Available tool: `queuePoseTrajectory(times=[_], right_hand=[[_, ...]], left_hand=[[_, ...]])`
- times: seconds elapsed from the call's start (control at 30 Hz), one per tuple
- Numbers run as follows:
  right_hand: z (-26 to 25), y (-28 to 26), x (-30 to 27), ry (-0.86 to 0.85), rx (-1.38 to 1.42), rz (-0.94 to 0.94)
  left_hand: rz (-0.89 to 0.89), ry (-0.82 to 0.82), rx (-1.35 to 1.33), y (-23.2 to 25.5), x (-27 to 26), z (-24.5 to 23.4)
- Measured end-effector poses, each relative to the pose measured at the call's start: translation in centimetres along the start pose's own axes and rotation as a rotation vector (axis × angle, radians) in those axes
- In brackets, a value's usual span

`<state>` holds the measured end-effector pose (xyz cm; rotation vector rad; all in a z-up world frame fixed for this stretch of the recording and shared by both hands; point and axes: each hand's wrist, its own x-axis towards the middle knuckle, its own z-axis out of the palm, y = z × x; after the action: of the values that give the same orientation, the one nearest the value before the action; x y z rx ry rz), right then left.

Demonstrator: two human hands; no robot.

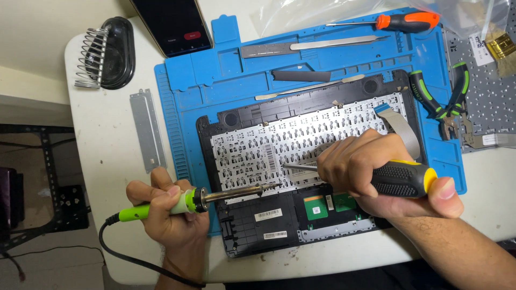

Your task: Securing a metal keyboard shield to a laptop chassis by melting plastic rivets with a soldering iron and pressing them down with a screwdriver.

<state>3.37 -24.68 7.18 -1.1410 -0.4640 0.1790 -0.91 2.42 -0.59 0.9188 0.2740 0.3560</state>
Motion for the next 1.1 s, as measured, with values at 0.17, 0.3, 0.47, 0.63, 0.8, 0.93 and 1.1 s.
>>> queuePoseTrajectory(times=[0.17,0.3,0.47,0.63,0.8,0.93,1.1], right_hand=[[-0.1,0.1,0.0,0.006,0.003,0.004],[-0.2,0.0,0.1,-0.012,0.001,0.002],[-0.2,0.1,0.1,-0.004,0.005,0.006],[-0.4,-0.2,0.1,-0.024,-0.002,0.033],[0.0,1.1,0.1,0.023,0.020,-0.054],[-0.1,1.5,0.0,0.064,0.019,-0.103],[0.2,1.5,-0.3,0.059,0.024,-0.131]], left_hand=[[0.000,0.006,0.038,0.2,0.0,0.3],[-0.006,0.007,0.014,0.1,0.0,0.1],[0.007,-0.002,0.041,0.1,0.1,0.1],[0.000,0.000,0.026,0.1,0.0,0.1],[0.017,-0.003,0.014,0.1,0.0,0.3],[0.029,-0.014,0.019,0.1,-0.1,0.7],[0.022,0.001,0.006,0.1,0.1,0.9]])
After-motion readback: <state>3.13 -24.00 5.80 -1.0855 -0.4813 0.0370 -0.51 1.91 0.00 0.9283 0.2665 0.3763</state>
